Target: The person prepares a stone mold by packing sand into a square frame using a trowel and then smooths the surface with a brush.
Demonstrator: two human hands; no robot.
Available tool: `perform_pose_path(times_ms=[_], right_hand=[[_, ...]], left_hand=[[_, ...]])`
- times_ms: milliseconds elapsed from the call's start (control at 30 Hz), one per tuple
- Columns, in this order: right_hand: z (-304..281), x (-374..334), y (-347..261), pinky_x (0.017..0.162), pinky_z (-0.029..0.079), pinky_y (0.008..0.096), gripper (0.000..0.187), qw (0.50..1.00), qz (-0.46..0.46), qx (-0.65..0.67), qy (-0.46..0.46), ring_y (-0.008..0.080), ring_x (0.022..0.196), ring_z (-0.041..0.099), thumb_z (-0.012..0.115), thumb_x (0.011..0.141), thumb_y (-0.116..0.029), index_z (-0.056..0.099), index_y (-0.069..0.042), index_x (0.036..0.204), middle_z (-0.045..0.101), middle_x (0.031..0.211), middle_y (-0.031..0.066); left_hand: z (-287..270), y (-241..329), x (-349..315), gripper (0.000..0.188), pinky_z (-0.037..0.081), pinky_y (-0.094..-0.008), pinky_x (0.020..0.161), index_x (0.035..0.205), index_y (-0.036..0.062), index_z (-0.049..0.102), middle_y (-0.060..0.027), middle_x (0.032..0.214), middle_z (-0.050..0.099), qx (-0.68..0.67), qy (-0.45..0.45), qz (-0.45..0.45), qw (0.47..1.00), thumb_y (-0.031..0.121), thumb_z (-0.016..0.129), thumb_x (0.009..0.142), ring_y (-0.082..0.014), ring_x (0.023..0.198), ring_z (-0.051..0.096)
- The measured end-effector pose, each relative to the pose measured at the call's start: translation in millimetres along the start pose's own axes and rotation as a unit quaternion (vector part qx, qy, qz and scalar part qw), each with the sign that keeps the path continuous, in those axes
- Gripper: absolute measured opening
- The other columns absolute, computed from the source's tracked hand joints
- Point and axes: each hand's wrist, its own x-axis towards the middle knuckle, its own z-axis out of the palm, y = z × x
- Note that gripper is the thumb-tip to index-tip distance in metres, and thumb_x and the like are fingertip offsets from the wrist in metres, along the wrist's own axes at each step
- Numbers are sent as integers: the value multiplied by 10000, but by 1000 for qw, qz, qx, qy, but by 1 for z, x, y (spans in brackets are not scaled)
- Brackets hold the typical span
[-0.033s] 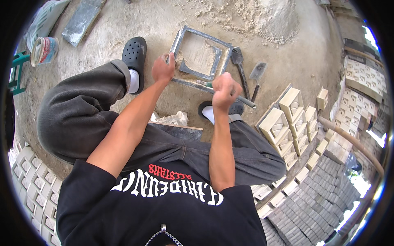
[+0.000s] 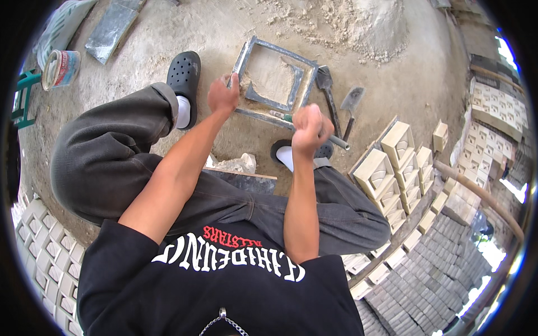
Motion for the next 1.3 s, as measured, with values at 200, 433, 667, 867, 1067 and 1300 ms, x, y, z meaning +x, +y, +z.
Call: perform_pose_path(times_ms=[200, 433, 667, 867, 1067, 1300], right_hand=[[5, 8, 10, 440, 229, 286, 440, 997, 3, -77, -13, 101, 443, 290, 403, 967, -134, 295, -75, 545, 333, 489, 10], [20, -1, 23, 452, 221, 287, 471, 996, 5, -85, -38, 85, 455, 291, 442, 971, -159, 306, -58, 531, 323, 503, -18], [16, -6, 37, 452, 224, 285, 459, 991, -27, -132, -15, 83, 463, 317, 450, 963, -132, 335, -48, 526, 356, 500, -13], [43, 1, 29, 451, 229, 289, 435, 995, -50, -69, -46, 90, 458, 334, 446, 939, -108, 345, -34, 523, 393, 498, 11], [56, -7, 34, 436, 253, 298, 426, 988, -59, -137, -37, 105, 449, 379, 424, 937, -102, 359, -35, 522, 400, 487, 17], [57, -10, 35, 437, 251, 298, 432, 988, -20, -126, -89, 104, 440, 352, 413, 940, -110, 345, -18, 523, 394, 485, 21]], left_hand=[[-3, 7, 7, 548, 458, -445, 895, 1110, 73, 671, -161, 1062, 666, -16, -15, -9, 1000, 538, 459, 912, -324, 1031, 605], [1, 0, 6, 558, 457, -439, 905, 1110, 64, 669, -158, 1058, 667, -17, 1, 3, 1000, 542, 464, 909, -327, 1029, 605], [1, 4, 2, 573, 458, -431, 911, 1133, 65, 659, -163, 1056, 665, -51, -33, -22, 998, 556, 482, 899, -333, 1030, 607], [16, -21, 22, 651, 467, -366, 901, 1189, 13, 627, -199, 1103, 673, -265, -126, -99, 951, 580, 539, 882, -299, 1022, 646], [4, -16, 45, 664, 492, -355, 856, 1142, -23, 647, -179, 1040, 701, -302, -106, -117, 940, 571, 597, 850, -266, 954, 672], [-21, 17, 56, 472, 520, -321, 706, 1040, 79, 721, -127, 866, 721, -212, -184, 24, 959, 483, 691, 799, -200, 770, 682]])
